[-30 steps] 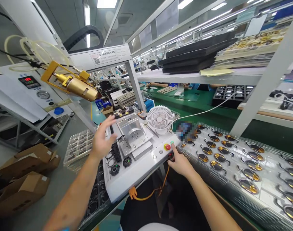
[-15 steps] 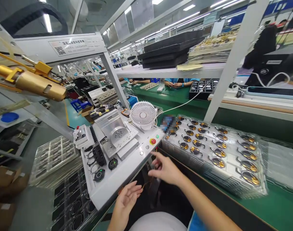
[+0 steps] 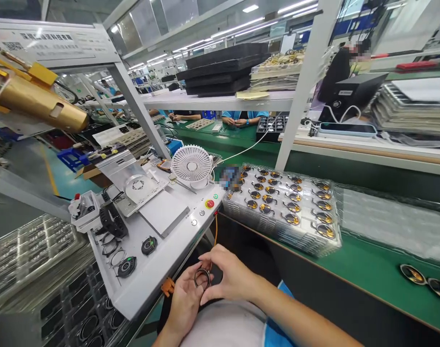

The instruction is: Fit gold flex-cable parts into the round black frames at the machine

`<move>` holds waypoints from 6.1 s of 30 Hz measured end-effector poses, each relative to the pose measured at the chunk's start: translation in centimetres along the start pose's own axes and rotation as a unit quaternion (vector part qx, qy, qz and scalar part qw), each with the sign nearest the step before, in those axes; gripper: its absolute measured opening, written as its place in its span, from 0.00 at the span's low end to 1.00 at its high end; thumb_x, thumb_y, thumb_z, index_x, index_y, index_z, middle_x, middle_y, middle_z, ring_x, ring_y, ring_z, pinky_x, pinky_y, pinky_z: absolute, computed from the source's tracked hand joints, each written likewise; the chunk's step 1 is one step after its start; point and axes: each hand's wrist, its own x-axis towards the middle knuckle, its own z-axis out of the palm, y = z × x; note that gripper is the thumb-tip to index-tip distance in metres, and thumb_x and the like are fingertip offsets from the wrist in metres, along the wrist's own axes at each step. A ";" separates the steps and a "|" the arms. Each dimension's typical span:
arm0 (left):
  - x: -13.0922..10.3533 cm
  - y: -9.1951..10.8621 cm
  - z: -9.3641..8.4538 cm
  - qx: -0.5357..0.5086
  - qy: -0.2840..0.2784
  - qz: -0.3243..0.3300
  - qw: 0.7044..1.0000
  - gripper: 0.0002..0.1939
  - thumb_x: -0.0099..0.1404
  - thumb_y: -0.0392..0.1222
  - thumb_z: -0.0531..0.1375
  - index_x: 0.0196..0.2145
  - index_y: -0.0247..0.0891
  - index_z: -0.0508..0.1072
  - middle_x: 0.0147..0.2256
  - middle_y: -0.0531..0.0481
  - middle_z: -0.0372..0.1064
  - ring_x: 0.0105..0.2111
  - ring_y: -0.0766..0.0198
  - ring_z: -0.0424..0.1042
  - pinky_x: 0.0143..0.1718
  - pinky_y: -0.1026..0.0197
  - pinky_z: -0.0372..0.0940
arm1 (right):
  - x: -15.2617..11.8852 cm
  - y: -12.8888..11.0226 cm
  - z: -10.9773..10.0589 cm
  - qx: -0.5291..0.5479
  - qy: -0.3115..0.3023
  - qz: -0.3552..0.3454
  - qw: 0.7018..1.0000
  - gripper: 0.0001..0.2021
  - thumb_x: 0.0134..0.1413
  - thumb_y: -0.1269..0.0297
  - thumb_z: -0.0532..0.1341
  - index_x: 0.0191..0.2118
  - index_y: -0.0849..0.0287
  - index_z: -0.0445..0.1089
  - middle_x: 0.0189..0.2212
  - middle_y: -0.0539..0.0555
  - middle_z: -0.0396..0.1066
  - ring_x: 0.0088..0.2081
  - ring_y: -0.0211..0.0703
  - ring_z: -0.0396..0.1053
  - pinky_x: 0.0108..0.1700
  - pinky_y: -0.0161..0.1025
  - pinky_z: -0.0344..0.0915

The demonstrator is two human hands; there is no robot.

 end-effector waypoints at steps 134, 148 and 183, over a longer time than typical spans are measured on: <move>-1.7 1.0 -3.1 0.074 0.020 0.195 0.978 0.31 0.40 0.51 0.81 0.44 0.49 0.84 0.44 0.46 0.84 0.41 0.54 0.84 0.45 0.55 0.78 | 4.0 -6.6 3.3 0.339 0.013 0.372 0.864 0.16 0.33 0.67 0.69 0.26 0.55 0.59 0.18 0.42 0.62 0.22 0.33 0.60 0.23 0.29 0.57; -1.8 0.6 -3.3 0.074 0.009 0.194 0.978 0.31 0.42 0.51 0.80 0.46 0.50 0.83 0.44 0.47 0.84 0.43 0.54 0.84 0.48 0.55 0.78 | 4.0 -5.8 3.5 0.380 0.005 0.383 0.842 0.19 0.33 0.71 0.71 0.27 0.57 0.59 0.22 0.44 0.70 0.22 0.33 0.69 0.23 0.27 0.62; -1.9 5.0 -2.6 0.106 0.016 0.230 0.967 0.27 0.57 0.37 0.75 0.54 0.49 0.78 0.50 0.45 0.80 0.44 0.54 0.83 0.45 0.54 0.79 | 17.0 0.8 0.0 0.202 0.205 0.354 0.890 0.16 0.57 0.62 0.72 0.28 0.58 0.64 0.17 0.48 0.68 0.13 0.35 0.63 0.12 0.30 0.63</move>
